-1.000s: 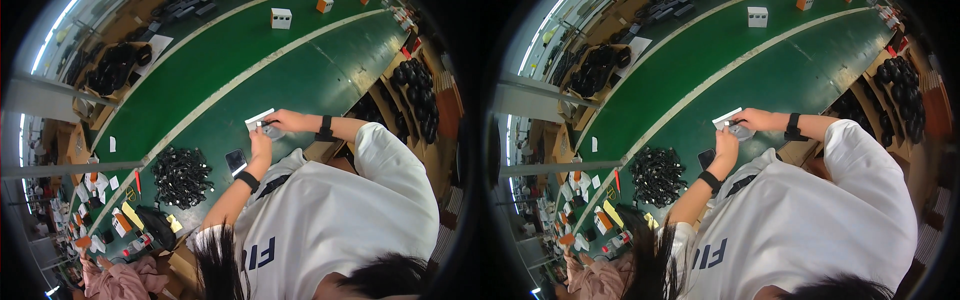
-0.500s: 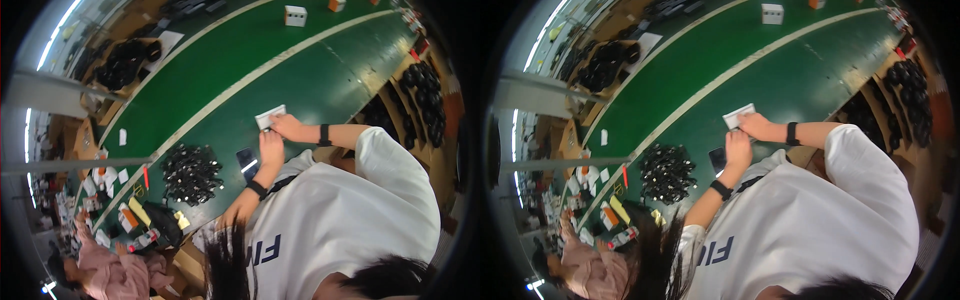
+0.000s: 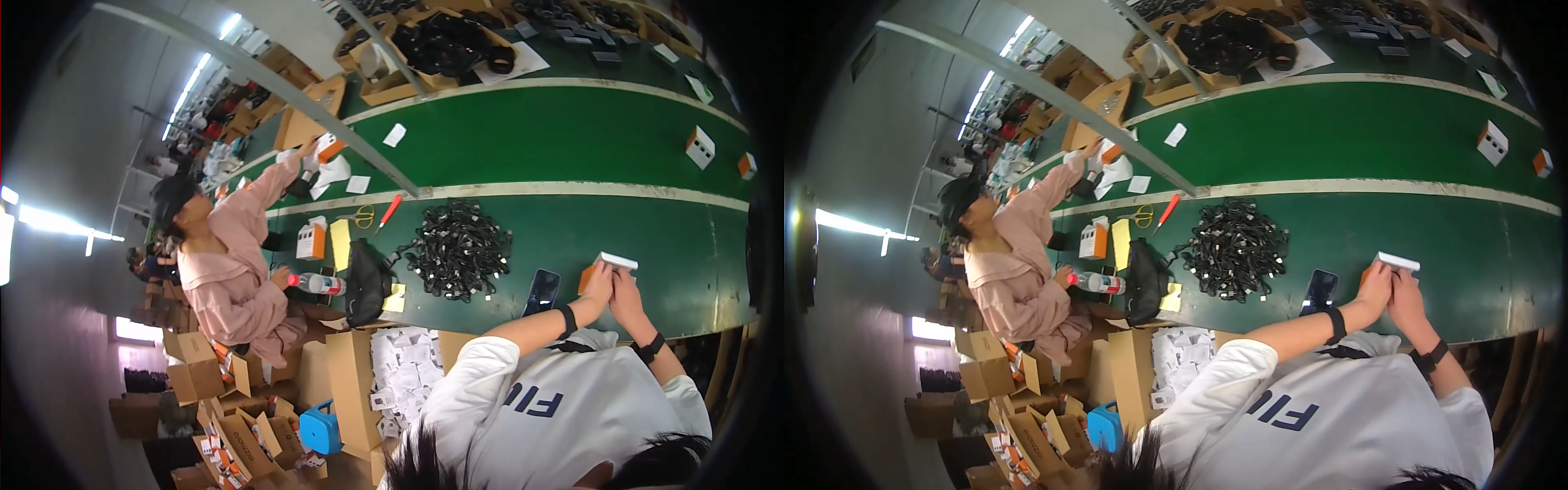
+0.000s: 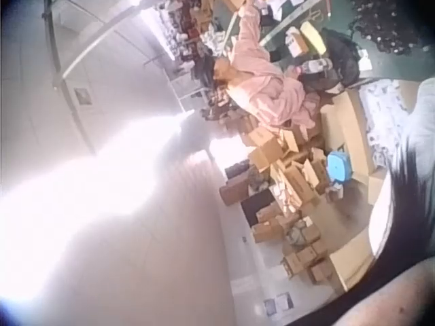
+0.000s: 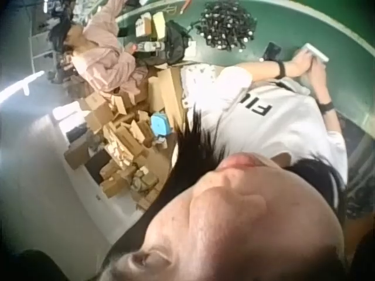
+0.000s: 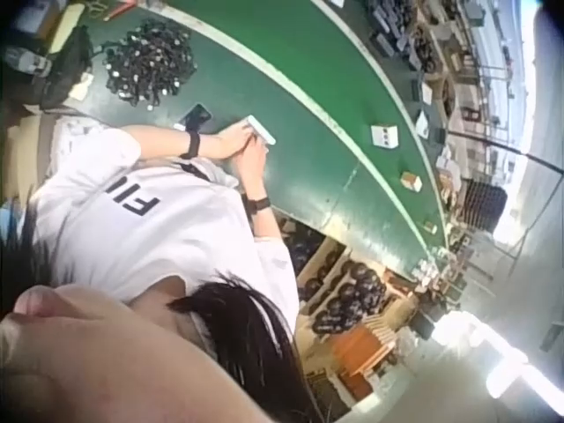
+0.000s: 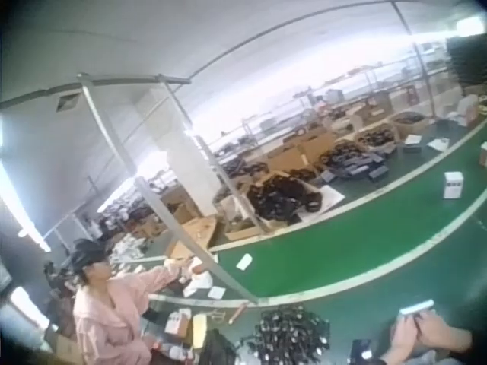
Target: Packing small electronic components into cardboard boxes on an assembly line.
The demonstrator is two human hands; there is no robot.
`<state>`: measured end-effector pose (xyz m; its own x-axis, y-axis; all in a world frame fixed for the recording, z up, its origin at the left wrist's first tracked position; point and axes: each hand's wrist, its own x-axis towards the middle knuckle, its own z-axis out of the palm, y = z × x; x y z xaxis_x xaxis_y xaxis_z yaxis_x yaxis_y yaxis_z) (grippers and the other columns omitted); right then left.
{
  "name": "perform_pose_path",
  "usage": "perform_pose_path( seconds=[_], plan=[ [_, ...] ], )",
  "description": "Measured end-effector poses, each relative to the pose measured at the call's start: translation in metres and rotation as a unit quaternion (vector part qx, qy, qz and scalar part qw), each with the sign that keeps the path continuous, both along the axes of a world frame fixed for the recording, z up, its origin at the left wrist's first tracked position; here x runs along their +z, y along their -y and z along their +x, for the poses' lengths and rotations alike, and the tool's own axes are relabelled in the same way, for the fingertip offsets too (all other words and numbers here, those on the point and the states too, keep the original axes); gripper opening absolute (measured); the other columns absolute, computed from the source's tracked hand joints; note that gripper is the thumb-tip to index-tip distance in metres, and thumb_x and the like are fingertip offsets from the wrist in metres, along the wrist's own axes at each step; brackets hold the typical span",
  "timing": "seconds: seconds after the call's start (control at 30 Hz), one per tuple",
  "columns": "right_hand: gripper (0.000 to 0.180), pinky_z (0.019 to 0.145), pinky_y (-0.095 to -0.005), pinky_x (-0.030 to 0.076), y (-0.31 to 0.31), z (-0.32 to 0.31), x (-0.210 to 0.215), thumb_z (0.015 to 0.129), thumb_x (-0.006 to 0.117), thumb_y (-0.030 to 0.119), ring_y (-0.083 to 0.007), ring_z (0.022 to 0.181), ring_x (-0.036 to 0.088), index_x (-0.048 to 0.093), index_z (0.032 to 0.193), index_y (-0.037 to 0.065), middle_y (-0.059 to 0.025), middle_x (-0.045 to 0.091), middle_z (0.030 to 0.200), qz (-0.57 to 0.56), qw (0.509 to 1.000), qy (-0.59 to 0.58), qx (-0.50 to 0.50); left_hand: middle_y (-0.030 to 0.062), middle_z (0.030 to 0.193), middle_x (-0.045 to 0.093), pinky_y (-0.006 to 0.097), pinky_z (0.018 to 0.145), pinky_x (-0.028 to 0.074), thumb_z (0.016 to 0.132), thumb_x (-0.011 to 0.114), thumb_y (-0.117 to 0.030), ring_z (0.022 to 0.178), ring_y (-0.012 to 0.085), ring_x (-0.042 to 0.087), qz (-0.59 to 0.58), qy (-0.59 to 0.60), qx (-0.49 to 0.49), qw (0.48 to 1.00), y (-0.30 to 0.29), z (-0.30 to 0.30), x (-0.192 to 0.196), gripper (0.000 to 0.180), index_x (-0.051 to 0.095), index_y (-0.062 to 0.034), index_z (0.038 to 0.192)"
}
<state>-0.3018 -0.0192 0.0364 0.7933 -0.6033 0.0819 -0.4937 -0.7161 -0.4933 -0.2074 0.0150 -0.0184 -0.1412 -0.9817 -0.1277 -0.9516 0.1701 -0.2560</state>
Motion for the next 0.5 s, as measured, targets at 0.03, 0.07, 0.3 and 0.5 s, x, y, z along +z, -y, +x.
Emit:
perform_pose_path(
  seconds=[0.03, 0.07, 0.3, 0.5],
  plan=[
    [0.033, 0.077, -0.0417, 0.042, 0.002, -0.002, -0.005, 0.071, 0.049, 0.003, -0.0368, 0.095, 0.047, 0.049, 0.104, -0.002, -0.0174, 0.047, 0.106, 0.022, 1.0, -0.009, -0.009, 0.0007, 0.111, 0.054, 0.043, 0.098, 0.018, 0.076, 0.05, -0.024, 0.112, 0.0235, 0.037, -0.032, 0.014, -0.007, 0.999, -0.002, 0.0, 0.002, 0.033, 0.063, -0.0131, 0.104],
    [0.033, 0.078, -0.0418, 0.042, 0.003, -0.003, -0.008, 0.072, 0.049, 0.004, -0.0368, 0.095, 0.047, 0.049, 0.104, -0.002, -0.0173, 0.047, 0.106, 0.045, 0.999, -0.018, -0.017, 0.0003, 0.115, 0.052, 0.045, 0.1, 0.015, 0.076, 0.051, -0.025, 0.116, 0.0249, 0.034, 0.024, 0.005, -0.015, 1.0, 0.002, -0.001, 0.005, 0.036, 0.061, -0.0124, 0.108],
    [0.031, 0.082, -0.04, 0.041, 0.008, -0.002, 0.0, 0.069, 0.048, -0.001, -0.0351, 0.099, 0.047, 0.052, 0.1, -0.003, -0.0172, 0.05, 0.104, 0.009, 1.0, -0.001, 0.018, 0.0004, 0.113, 0.051, 0.043, 0.099, 0.018, 0.076, 0.052, -0.026, 0.114, 0.0228, 0.035, -0.01, 0.013, 0.018, 1.0, -0.012, 0.006, 0.008, 0.036, 0.06, -0.01, 0.106],
    [0.036, 0.085, -0.0388, 0.04, 0.0, -0.012, 0.004, 0.069, 0.046, -0.005, -0.0351, 0.1, 0.047, 0.05, 0.105, -0.002, -0.018, 0.05, 0.106, 0.094, 0.994, 0.031, -0.052, 0.0068, 0.107, 0.053, 0.042, 0.098, 0.021, 0.076, 0.051, -0.025, 0.106, 0.023, 0.041, 0.032, -0.045, -0.025, 0.998, -0.018, 0.011, 0.018, 0.035, 0.059, -0.0043, 0.103]
  ],
)
